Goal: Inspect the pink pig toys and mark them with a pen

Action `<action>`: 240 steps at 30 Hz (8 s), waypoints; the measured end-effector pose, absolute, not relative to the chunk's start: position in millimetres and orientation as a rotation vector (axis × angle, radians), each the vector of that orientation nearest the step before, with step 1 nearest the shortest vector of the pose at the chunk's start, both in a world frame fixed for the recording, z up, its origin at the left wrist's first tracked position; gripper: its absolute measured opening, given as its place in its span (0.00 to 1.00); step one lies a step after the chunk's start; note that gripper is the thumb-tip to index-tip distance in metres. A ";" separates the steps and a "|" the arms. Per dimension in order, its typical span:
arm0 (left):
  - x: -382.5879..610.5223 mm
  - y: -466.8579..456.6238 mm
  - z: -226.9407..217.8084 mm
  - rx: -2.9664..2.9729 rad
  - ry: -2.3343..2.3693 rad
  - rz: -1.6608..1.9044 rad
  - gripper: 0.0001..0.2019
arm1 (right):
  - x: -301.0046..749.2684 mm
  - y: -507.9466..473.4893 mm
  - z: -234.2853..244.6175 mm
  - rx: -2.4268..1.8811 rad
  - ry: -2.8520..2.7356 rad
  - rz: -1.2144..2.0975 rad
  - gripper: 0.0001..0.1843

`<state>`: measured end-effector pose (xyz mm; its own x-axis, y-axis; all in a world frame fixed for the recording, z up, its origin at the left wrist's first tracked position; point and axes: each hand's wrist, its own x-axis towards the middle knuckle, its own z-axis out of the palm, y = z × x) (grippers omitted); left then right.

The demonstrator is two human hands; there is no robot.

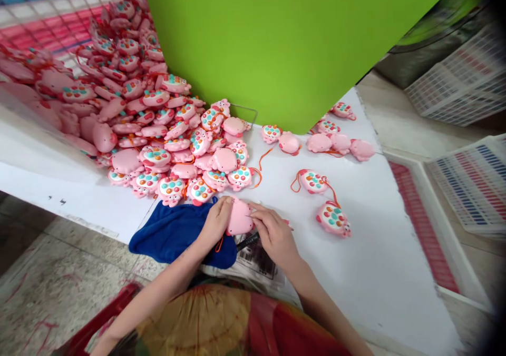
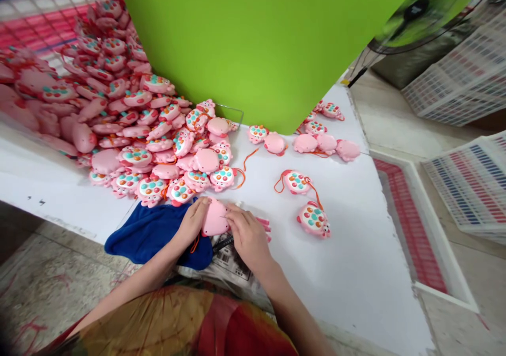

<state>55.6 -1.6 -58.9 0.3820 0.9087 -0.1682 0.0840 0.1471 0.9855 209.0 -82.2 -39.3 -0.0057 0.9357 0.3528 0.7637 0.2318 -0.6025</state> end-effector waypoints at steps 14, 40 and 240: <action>56.1 -1.3 -61.0 1.303 1.047 0.774 0.16 | 203.6 -85.1 -47.6 -1.663 -1.974 0.045 0.15; 55.5 1.8 -65.4 1.342 1.058 0.733 0.17 | 204.8 -84.8 -53.7 -1.557 -2.002 -0.099 0.16; 62.2 4.3 -66.5 1.375 1.180 0.744 0.15 | 206.7 -81.2 -54.2 -1.649 -2.063 0.002 0.13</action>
<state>62.2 4.3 -66.5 0.3012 0.9343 -0.1905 0.2309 0.1224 0.9653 206.7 -81.2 -54.2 -0.1454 0.9159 0.3742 0.9152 0.2682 -0.3008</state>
